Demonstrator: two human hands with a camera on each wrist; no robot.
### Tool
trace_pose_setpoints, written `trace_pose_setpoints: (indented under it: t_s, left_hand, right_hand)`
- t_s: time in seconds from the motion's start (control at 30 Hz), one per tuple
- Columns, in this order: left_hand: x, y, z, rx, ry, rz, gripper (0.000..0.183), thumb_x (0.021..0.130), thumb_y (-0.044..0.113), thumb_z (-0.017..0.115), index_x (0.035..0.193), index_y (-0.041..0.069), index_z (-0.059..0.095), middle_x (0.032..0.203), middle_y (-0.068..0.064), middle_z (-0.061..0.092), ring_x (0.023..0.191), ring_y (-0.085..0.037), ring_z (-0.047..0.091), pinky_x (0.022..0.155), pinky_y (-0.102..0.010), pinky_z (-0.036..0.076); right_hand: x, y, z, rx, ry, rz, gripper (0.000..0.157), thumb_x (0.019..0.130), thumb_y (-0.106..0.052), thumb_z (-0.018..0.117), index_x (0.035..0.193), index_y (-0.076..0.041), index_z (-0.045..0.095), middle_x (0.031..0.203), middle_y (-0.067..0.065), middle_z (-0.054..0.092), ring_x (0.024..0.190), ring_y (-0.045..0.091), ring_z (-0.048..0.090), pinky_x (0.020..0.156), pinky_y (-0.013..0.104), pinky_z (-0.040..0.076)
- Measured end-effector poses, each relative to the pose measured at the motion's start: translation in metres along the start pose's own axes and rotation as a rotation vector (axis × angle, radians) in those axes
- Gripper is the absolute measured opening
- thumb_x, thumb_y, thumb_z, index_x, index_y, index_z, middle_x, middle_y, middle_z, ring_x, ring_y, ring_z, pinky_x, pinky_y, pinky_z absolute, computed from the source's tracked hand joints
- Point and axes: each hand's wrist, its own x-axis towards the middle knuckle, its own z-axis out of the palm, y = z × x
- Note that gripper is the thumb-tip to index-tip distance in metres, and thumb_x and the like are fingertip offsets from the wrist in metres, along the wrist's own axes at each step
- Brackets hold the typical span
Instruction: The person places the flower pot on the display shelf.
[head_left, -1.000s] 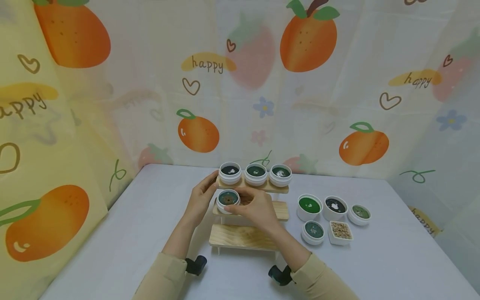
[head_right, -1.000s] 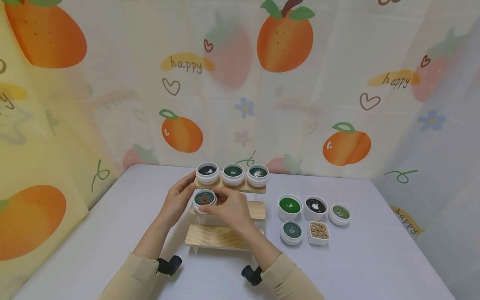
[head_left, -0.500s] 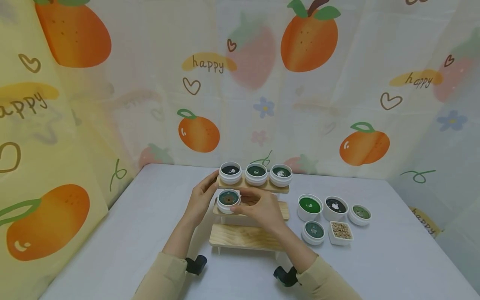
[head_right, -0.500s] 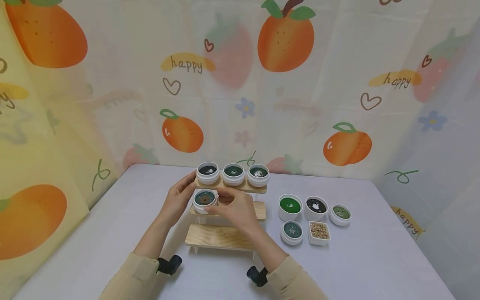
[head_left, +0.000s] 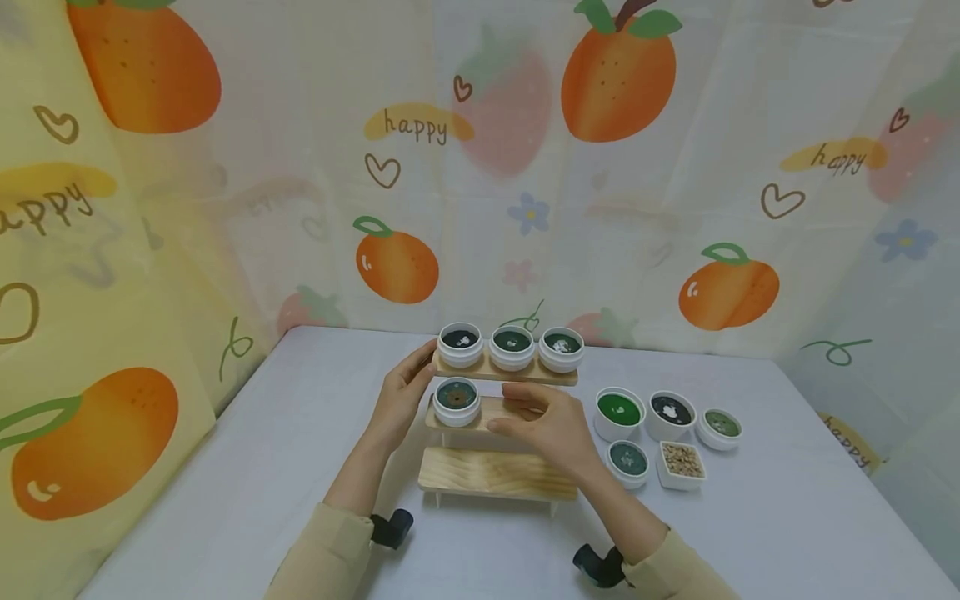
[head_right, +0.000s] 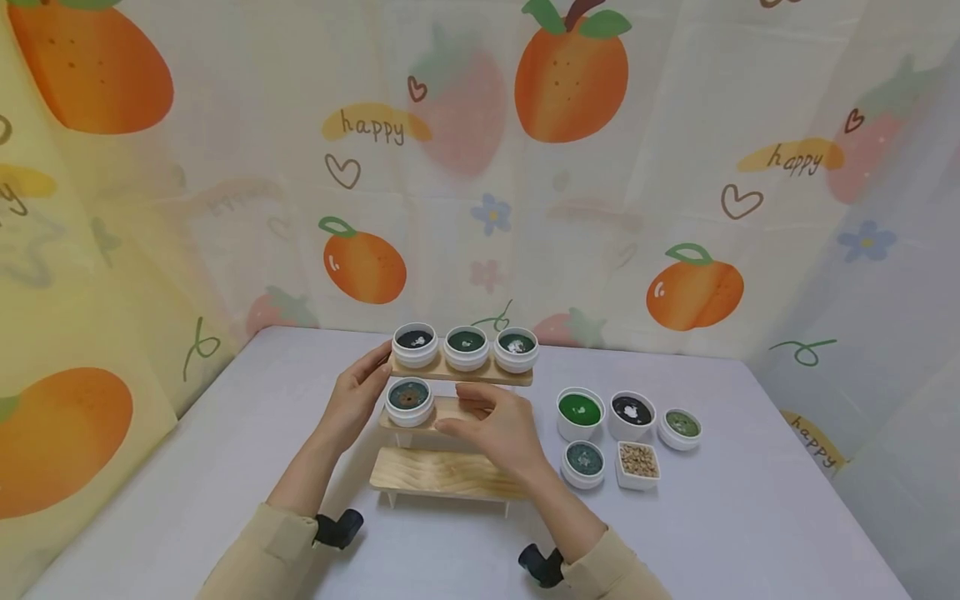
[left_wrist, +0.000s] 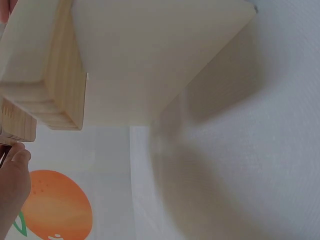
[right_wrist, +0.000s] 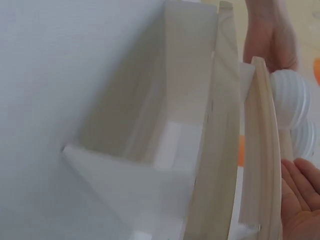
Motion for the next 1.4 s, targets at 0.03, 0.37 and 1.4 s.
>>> trace_pose_setpoints:
  t_s: [0.03, 0.37, 1.4]
  left_hand:
    - [0.000, 0.000, 0.000, 0.005, 0.001, -0.001, 0.048, 0.105, 0.012, 0.045, 0.151, 0.003, 0.036, 0.158, -0.015, 0.039, 0.149, -0.026, 0.034, 0.126, -0.041, 0.028]
    - [0.002, -0.001, -0.001, 0.009, 0.001, -0.007, 0.049, 0.104, 0.013, 0.047, 0.151, 0.004, 0.037, 0.158, -0.014, 0.039, 0.150, -0.026, 0.034, 0.126, -0.041, 0.028]
    - [0.001, -0.001, -0.001, 0.003, 0.007, -0.012, 0.048, 0.104, 0.012, 0.046, 0.151, 0.004, 0.038, 0.157, -0.014, 0.041, 0.148, -0.025, 0.036, 0.126, -0.040, 0.029]
  right_hand:
    - [-0.001, 0.002, -0.002, -0.004, 0.005, -0.004, 0.054, 0.069, -0.025, 0.090, 0.119, -0.014, 0.071, 0.119, 0.007, 0.074, 0.109, 0.020, 0.071, 0.095, 0.026, 0.059]
    - [-0.012, 0.010, -0.025, 0.008, 0.020, 0.013, 0.054, 0.070, -0.025, 0.089, 0.120, -0.014, 0.071, 0.119, 0.008, 0.074, 0.113, 0.023, 0.070, 0.095, 0.026, 0.058]
    - [-0.041, 0.042, -0.108, -0.153, 0.156, 0.041, 0.049, 0.081, -0.029, 0.082, 0.122, -0.006, 0.069, 0.122, 0.015, 0.071, 0.100, -0.005, 0.067, 0.088, 0.008, 0.054]
